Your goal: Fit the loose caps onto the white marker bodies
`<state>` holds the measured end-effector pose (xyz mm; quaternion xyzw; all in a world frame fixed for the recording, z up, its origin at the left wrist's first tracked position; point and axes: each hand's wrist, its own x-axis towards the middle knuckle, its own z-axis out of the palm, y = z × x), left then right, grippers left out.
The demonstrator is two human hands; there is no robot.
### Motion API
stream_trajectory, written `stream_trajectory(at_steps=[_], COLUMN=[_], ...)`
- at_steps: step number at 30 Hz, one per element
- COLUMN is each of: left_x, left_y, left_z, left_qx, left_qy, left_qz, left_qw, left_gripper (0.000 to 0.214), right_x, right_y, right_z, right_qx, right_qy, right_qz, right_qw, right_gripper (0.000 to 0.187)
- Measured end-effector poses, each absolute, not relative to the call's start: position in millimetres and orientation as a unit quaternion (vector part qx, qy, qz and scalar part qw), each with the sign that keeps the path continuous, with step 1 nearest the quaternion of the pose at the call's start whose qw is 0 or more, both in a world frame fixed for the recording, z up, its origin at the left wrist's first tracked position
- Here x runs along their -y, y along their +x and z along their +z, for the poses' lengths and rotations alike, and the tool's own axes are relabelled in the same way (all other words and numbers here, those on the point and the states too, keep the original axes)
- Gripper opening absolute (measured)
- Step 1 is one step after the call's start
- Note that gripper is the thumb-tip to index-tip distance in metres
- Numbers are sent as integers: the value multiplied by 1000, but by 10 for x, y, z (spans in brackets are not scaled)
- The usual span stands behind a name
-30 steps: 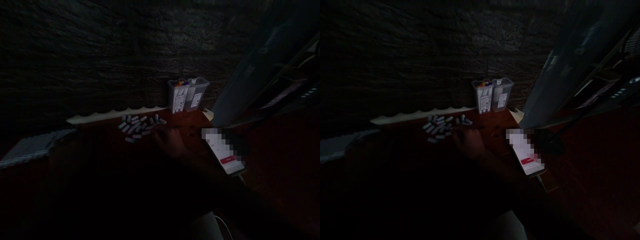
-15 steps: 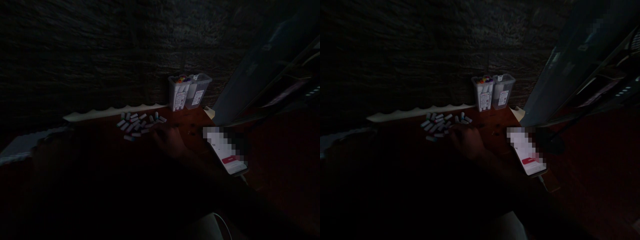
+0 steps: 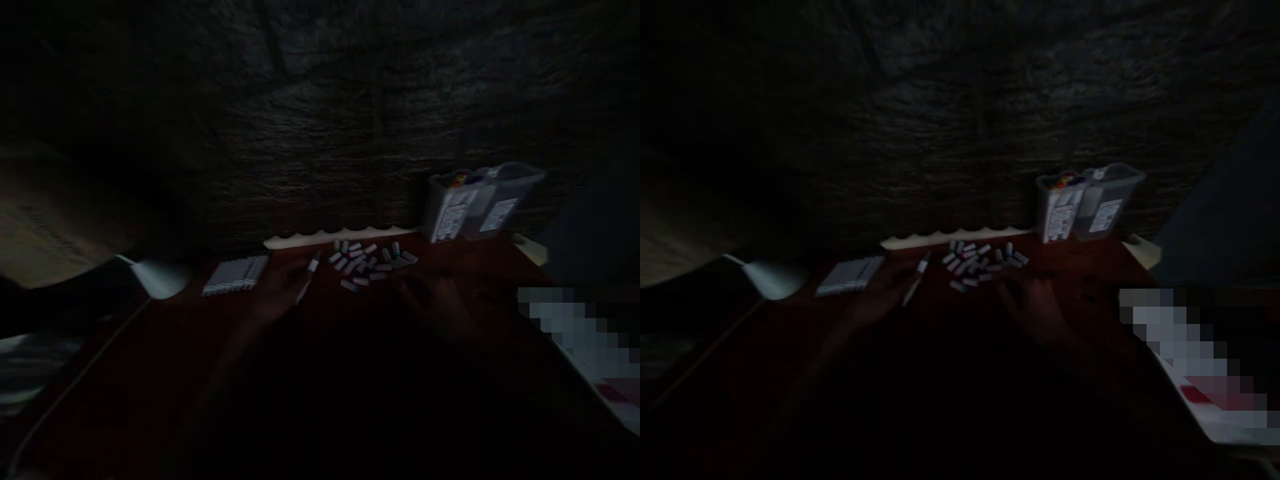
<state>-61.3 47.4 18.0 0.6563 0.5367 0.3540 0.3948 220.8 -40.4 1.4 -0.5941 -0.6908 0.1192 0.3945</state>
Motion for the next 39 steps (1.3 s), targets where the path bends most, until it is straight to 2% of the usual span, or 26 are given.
stream_trajectory(at_steps=[3, 5, 10, 16, 21, 26, 30, 35, 39], left_x=[-413, -354, -211, -74, -4, 21, 81, 129, 134], left_y=[-568, -485, -368, -287, -227, -128, -32, 38, 57], left_z=[227, 245, 315, 323, 299, 278, 278, 249, 217], left_qx=[-456, -376, -286, -239, -258, -289, -309, -318, -327], left_qy=[560, 506, 441, 455, 465, 457, 459, 476, 489], left_qz=[402, 442, 429, 392, 393, 385, 371, 356, 335], left_qw=[563, 638, 734, 762, 750, 748, 746, 738, 736], left_gripper=[48, 43, 31, 28, 27, 27, 28, 27, 25], right_x=[396, 400, 410, 408, 425, 492, 527, 520, 527], right_y=[2210, 2207, 2200, 2183, 2148, 2085, 2055, 2025, 1996], right_z=[-20, -24, -4, 0, 71, 264, 322, 282, 291], right_qx=[688, 687, 677, 670, 645, 556, 512, 510, 519], right_qy=[-605, -604, -611, -608, -599, -583, -531, -448, -421], right_qz=[112, 104, 115, 145, 188, 332, 464, 533, 543], right_qw=[386, 389, 393, 400, 436, 490, 491, 506, 509], right_gripper=[27, 29, 29, 28, 27, 33, 36, 28, 24])
